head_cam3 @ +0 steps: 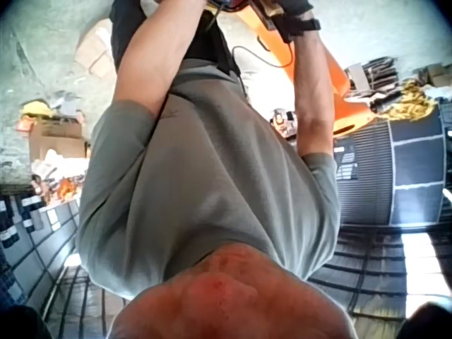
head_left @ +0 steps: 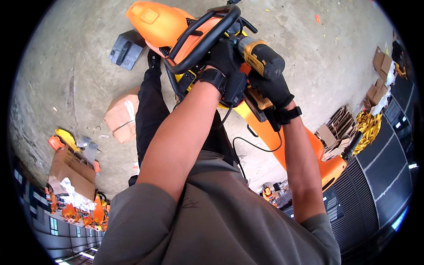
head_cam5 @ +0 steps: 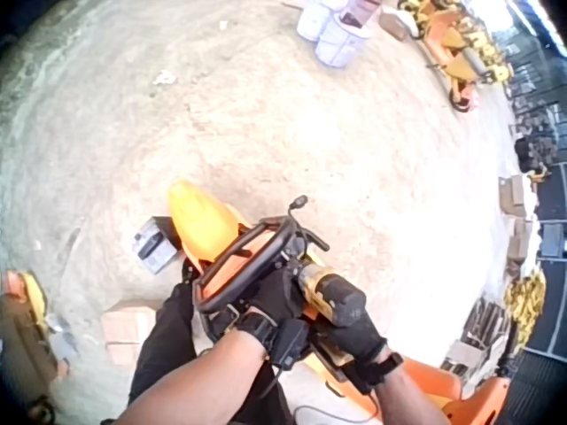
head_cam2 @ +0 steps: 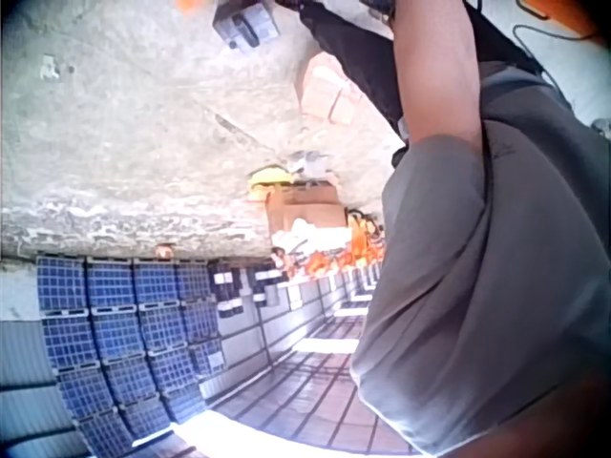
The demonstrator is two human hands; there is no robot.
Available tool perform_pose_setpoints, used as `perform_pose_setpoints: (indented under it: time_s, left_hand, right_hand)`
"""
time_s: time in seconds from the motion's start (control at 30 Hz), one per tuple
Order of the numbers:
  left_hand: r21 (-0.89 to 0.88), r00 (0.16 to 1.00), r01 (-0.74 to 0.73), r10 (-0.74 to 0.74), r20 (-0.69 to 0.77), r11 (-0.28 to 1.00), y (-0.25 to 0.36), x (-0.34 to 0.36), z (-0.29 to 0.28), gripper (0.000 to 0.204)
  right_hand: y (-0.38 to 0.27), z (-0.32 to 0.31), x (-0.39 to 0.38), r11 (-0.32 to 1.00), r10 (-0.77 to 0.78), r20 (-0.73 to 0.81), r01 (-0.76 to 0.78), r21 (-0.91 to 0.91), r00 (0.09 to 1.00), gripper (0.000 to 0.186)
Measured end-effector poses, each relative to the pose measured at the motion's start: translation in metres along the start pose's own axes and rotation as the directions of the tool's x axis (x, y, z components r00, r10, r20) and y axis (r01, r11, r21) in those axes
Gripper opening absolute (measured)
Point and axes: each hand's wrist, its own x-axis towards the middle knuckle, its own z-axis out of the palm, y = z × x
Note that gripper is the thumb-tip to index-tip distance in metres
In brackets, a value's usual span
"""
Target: The person unscrews fasteners with a power drill to remove the inner battery compartment of an electric scooter, then replaces the compartment and secures it by drilling the fasteners back in.
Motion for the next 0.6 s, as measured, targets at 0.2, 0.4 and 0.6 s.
perform_pose_setpoints:
  time_s: [0.2,0.4,0.6]
  left_hand:
    - [-0.07,1.0,0.018,-0.017,0.013,0.997,0.014,0.004,-0.013,0.029]
    - [-0.131,0.991,-0.053,0.068,0.115,0.99,-0.011,0.01,-0.008,0.026]
    - [0.532,0.829,-0.524,0.256,0.497,0.665,0.034,-0.02,-0.037,0.014]
  right_hand:
    - [-0.026,0.001,0.018,0.976,0.185,0.048,-0.189,0.107,0.982,0.017]
    - [-0.016,-0.004,0.025,0.916,0.321,0.111,-0.338,0.217,0.941,0.028]
    - [-0.021,-0.015,0.043,0.86,0.459,0.176,-0.485,0.157,0.871,0.023]
